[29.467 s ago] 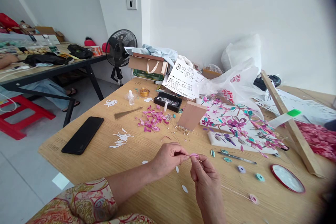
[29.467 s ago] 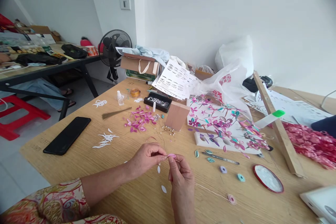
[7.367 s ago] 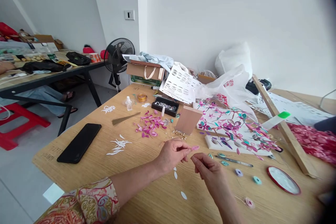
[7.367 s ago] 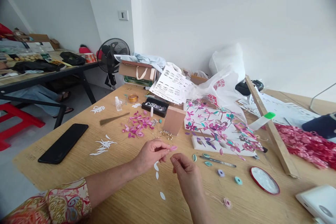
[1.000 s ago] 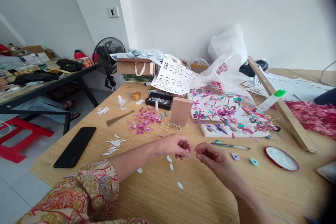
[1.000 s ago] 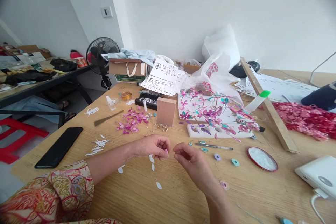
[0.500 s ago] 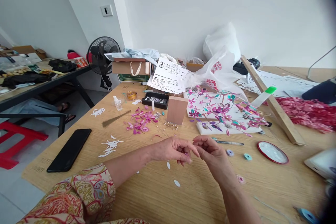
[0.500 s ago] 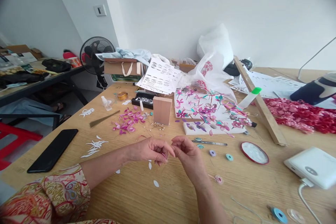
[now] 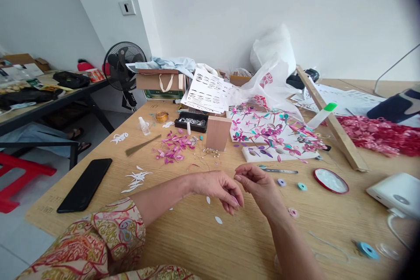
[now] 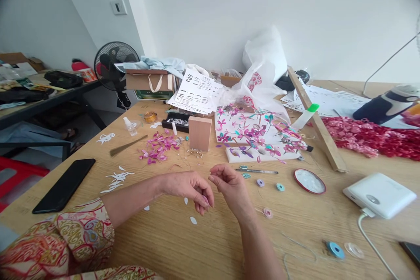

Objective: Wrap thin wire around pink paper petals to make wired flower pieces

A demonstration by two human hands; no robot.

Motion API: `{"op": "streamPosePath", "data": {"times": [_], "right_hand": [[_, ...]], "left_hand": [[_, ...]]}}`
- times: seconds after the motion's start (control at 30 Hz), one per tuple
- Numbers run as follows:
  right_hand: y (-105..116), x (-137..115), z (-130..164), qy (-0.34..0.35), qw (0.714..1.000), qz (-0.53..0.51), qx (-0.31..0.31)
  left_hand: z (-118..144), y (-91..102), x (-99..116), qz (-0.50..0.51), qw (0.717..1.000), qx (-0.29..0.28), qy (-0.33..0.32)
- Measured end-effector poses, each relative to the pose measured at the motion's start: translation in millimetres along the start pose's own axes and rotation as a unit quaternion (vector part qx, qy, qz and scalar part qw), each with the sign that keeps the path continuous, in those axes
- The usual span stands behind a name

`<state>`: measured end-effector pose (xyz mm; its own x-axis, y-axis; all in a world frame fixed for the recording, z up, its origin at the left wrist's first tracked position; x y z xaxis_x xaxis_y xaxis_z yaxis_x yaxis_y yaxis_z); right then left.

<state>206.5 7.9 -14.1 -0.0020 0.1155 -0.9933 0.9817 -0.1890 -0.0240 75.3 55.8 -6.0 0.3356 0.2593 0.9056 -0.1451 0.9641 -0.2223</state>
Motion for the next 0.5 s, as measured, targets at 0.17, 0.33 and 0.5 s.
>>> {"op": "streamPosePath", "data": {"times": [0.17,0.33,0.5], "right_hand": [[-0.7,3.1,0.1,-0.014,1.000,-0.014,-0.018],[-4.3,4.0,0.8,-0.029,0.999,-0.036,-0.028],[-8.7,5.8,1.3,-0.042,0.997,-0.048,-0.034]], "left_hand": [[1.6,-0.7,6.6,-0.036,0.999,-0.006,0.011],[-3.4,-6.8,9.2,-0.018,0.999,-0.027,0.023],[-6.5,-14.7,6.6,0.073,0.997,0.021,-0.007]]}}
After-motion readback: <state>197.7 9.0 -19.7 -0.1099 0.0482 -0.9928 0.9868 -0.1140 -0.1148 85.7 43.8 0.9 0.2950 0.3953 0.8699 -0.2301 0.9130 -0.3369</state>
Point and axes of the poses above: each hand's wrist, its own z-axis away from the middle knuckle, its own y-axis out of the back of the hand, x = y × z, the point moved 2 cm from there along -z, towards the middle knuckle, and after that the axes turned 5 degrees about y, right-handed, at the moved point
